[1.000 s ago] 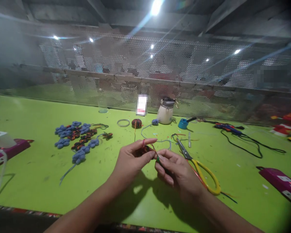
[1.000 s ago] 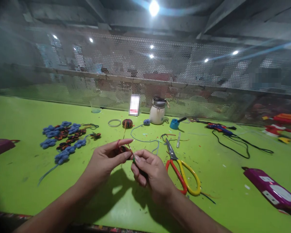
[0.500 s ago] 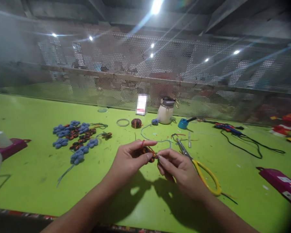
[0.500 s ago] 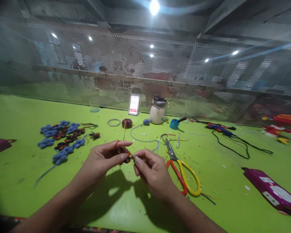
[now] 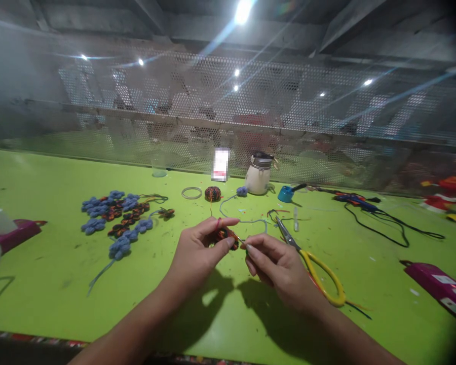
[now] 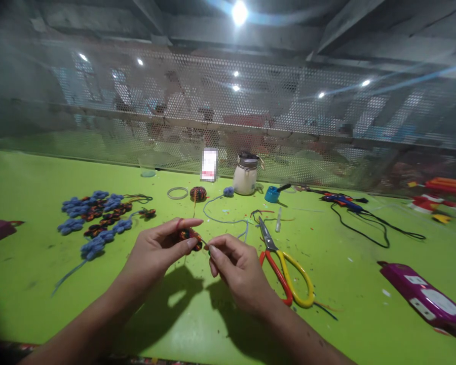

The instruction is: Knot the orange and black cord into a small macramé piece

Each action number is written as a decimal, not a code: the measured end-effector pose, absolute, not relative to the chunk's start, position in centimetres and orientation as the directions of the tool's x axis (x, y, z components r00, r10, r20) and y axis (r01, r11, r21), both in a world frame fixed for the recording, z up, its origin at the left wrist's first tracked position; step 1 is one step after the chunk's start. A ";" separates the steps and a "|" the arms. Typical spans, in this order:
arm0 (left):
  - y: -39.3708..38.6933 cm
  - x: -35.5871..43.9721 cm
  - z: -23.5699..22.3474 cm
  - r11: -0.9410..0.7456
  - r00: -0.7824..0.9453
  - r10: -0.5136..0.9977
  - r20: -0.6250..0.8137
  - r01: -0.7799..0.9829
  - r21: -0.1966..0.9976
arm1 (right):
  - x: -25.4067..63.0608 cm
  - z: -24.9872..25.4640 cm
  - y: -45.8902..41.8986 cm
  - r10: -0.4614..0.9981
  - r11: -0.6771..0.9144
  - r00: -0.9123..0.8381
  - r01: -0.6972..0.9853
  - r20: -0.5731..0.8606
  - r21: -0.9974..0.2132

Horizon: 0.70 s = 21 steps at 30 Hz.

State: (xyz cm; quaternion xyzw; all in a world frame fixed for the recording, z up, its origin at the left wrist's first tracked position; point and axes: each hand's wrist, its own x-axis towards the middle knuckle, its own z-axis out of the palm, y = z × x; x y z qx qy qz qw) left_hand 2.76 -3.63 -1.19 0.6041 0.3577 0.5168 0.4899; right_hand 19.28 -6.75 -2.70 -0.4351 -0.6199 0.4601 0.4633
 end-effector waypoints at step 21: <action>-3.8 3.2 -2.5 -0.788 0.111 0.566 0.817 0.363 0.497 | 20.3 -1.3 -6.9 0.888 0.455 -0.211 0.534 0.409 -0.713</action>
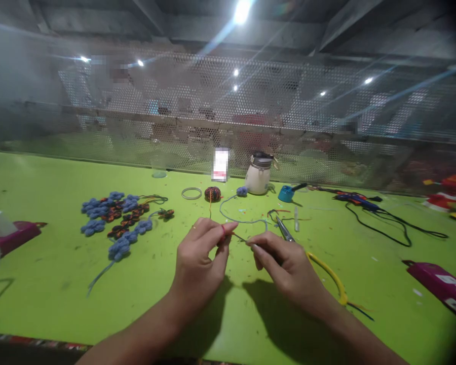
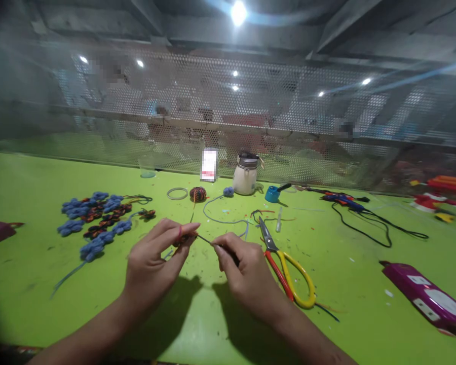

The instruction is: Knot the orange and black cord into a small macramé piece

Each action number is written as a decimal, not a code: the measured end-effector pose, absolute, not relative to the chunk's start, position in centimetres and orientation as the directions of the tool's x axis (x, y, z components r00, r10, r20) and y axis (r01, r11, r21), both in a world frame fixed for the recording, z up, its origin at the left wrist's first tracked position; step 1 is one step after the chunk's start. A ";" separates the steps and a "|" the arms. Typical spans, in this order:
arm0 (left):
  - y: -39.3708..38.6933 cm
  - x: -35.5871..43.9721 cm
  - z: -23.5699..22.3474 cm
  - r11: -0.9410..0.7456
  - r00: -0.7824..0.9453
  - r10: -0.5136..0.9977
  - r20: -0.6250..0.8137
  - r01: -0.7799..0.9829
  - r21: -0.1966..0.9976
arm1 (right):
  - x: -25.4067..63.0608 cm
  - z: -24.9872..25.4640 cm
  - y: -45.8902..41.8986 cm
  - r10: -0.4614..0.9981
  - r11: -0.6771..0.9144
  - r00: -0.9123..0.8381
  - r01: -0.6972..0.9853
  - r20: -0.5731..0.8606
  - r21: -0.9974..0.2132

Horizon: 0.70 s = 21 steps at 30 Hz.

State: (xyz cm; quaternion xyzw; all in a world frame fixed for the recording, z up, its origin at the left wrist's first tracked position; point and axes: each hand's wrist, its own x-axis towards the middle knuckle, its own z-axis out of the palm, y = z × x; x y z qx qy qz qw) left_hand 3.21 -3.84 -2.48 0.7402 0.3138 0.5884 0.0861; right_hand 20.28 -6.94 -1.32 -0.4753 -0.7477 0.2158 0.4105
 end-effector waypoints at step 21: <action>-1.6 2.5 -2.3 0.172 0.439 0.898 -0.007 -0.338 0.925 | 20.2 -3.5 -5.8 0.674 0.681 -0.293 0.601 0.678 -0.418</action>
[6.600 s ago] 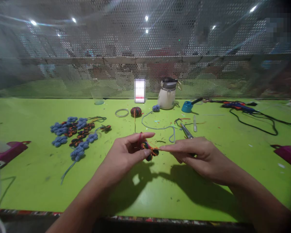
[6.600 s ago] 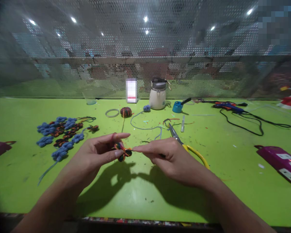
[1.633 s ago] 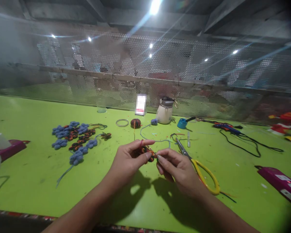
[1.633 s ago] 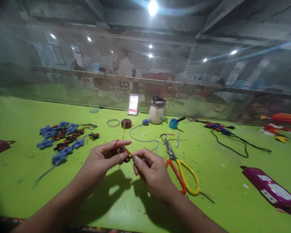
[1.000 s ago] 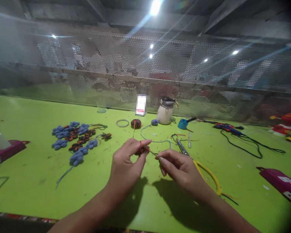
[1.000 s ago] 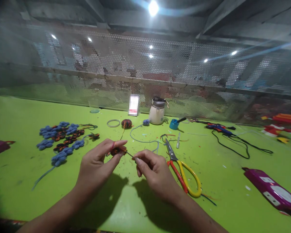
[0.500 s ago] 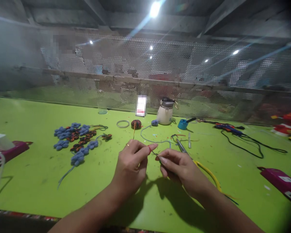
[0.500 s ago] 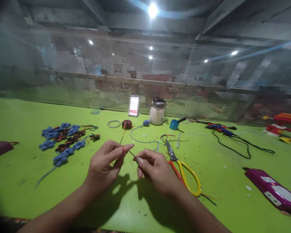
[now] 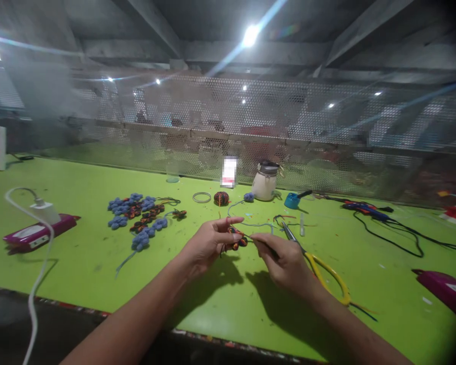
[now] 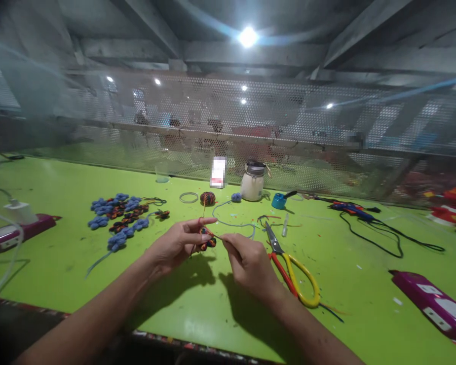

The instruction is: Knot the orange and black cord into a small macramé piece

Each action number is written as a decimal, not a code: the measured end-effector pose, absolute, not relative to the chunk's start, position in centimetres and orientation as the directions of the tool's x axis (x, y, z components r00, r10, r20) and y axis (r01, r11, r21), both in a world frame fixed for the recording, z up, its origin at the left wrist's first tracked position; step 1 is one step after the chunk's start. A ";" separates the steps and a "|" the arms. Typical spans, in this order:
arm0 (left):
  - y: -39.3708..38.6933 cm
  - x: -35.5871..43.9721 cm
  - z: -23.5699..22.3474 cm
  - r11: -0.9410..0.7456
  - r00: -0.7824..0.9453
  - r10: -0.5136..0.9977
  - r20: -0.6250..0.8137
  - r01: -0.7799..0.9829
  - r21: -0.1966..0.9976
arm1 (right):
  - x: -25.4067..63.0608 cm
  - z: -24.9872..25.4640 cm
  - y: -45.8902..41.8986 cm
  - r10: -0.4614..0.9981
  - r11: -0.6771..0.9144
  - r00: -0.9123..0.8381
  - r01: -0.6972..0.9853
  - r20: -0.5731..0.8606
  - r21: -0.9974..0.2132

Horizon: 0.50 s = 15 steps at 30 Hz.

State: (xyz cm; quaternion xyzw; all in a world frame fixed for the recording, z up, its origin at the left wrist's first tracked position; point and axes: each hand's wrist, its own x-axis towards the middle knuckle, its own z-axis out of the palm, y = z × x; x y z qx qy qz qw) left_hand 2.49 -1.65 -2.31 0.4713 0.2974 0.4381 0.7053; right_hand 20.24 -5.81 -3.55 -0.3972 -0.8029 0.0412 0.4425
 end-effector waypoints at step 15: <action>-0.9 2.3 -2.9 -0.148 0.240 0.949 0.203 -0.228 0.962 | 20.3 -3.9 -5.7 0.687 0.622 -0.304 0.715 0.660 -0.319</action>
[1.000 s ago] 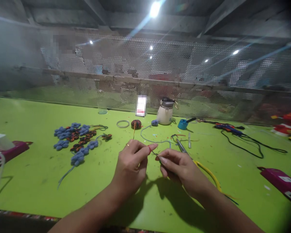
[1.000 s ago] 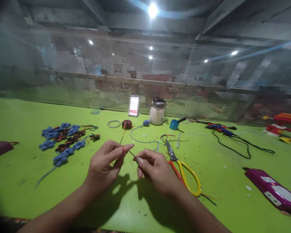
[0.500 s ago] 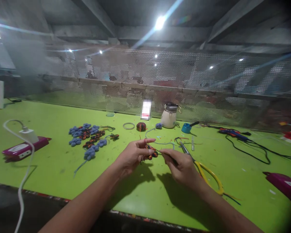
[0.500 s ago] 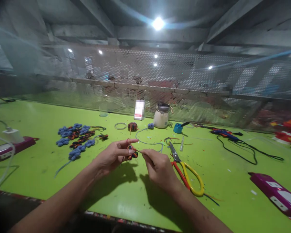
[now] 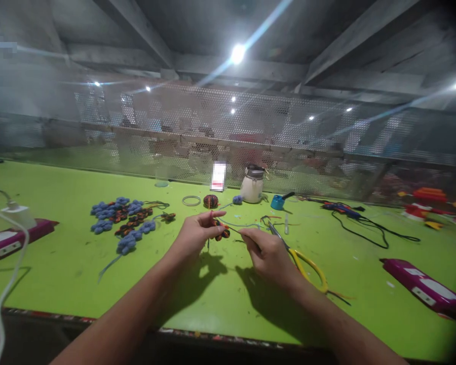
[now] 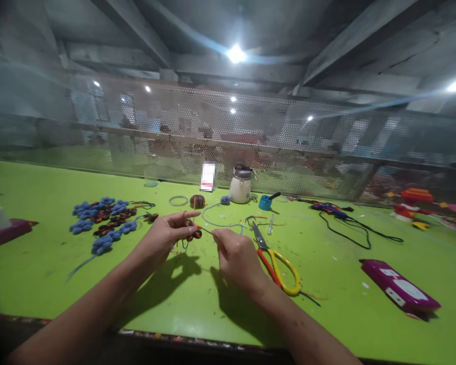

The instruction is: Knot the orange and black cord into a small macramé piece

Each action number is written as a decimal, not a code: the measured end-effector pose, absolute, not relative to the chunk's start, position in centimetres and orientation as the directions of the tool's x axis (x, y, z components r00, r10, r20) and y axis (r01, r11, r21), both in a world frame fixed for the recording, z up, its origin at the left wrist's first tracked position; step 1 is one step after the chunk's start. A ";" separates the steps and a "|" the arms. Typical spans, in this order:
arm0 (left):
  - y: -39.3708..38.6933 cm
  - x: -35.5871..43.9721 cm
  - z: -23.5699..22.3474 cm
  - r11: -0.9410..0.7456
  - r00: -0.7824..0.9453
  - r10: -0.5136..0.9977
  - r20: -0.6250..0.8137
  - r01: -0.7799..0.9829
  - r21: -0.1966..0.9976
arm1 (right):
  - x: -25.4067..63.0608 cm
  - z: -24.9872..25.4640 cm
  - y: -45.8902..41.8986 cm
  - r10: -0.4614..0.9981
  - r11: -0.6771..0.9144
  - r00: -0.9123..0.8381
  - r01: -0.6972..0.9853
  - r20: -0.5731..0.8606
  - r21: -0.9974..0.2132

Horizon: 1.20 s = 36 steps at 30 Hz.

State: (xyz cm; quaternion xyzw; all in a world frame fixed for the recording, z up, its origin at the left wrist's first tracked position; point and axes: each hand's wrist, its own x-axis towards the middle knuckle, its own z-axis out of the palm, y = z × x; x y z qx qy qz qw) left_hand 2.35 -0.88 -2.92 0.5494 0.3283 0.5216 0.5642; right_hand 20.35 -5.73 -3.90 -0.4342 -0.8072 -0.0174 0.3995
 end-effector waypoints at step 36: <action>-2.3 3.3 -2.3 -0.151 0.414 0.879 0.237 -0.228 0.962 | 19.6 -3.5 -5.6 0.860 0.501 -0.127 0.395 0.495 -0.770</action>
